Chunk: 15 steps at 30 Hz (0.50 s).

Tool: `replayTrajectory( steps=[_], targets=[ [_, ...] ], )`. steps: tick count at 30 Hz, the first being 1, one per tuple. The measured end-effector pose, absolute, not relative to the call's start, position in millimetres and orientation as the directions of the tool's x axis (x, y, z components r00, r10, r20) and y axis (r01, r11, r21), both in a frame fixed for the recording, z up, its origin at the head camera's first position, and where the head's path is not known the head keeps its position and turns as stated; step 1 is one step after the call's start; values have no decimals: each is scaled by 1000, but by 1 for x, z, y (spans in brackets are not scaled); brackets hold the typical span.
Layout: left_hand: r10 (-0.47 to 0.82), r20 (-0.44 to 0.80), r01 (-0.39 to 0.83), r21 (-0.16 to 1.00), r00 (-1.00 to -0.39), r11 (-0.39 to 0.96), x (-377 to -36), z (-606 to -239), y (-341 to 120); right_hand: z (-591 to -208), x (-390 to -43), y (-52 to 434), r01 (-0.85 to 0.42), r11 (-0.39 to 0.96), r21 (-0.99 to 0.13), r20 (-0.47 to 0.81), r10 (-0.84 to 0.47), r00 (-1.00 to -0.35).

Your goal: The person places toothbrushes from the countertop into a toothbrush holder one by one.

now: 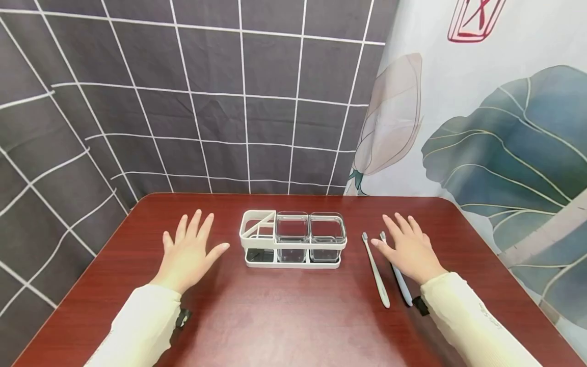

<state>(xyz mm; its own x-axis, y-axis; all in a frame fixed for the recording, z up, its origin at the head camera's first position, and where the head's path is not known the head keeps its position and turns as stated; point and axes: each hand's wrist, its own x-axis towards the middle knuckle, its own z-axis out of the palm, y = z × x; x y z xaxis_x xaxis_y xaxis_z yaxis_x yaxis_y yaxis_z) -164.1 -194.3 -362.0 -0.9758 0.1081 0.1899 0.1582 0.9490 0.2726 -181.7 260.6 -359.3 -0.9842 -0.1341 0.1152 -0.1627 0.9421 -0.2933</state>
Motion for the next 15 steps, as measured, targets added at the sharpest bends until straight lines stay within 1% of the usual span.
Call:
replayTrajectory(
  steps=[5,8,15],
  targets=[
    [130,185,182,294,-974,938,-169,-362,-186,-365,-187,254,-189,939,-287,126,-158,-979],
    [147,184,198,304,-972,932,-173,-362,-182,-367,-191,251,-197,930,-309,125,-165,-978],
    [181,171,230,333,-968,914,-181,-361,-171,-369,-197,246,-186,902,-390,76,-169,-983]
  ],
)
